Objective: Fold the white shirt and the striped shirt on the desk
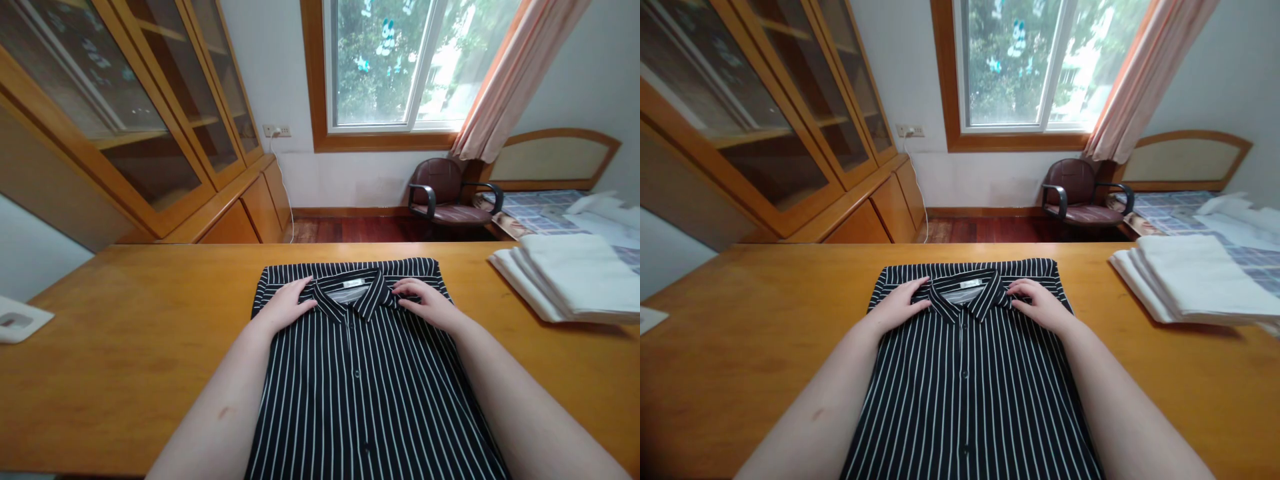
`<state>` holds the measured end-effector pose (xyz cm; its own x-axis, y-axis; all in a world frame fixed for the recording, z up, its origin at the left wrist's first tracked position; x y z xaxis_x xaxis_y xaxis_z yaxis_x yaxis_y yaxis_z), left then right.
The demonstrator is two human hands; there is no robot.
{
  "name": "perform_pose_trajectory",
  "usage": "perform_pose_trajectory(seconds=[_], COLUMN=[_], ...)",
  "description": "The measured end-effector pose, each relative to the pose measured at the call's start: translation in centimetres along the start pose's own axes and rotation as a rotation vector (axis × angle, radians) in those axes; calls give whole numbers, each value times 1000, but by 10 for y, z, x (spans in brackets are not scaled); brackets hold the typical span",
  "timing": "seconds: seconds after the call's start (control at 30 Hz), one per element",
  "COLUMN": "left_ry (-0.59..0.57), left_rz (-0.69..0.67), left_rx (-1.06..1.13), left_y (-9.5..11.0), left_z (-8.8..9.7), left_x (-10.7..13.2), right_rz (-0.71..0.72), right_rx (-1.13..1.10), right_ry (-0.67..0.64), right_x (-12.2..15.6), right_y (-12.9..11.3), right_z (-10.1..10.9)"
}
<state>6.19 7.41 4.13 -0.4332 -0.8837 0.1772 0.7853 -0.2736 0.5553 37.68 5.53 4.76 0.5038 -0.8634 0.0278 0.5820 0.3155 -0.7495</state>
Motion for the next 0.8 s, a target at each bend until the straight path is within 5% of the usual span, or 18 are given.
perform_pose_trajectory(seconds=[0.23,0.47,0.67,0.8], left_ry=[68,-63,-214,-118], left_rz=[-9,-375,-427,-376], left_rx=[93,4,22,-23], left_y=[16,54,71,71], left_z=[-13,-10,-21,-15], left_x=[-8,3,12,13], right_rz=[-12,-184,-273,-223], right_rx=[-615,-917,-893,-960], right_ry=[-419,-248,-374,-398], right_x=[1,1,6,4], right_y=[-19,1,6,2], right_z=[-64,-59,-68,-69])
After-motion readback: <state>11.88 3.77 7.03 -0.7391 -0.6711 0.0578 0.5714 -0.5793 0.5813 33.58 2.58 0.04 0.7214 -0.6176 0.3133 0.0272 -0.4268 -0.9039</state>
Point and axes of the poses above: each hand's wrist, its own x-axis away from the middle knuckle, its own z-axis out of the back of the hand, y = z × x, the point moved 8 cm from there along -x, towards the middle knuckle, and after that the axes turned 11 degrees about -y, right-handed, at the moved point
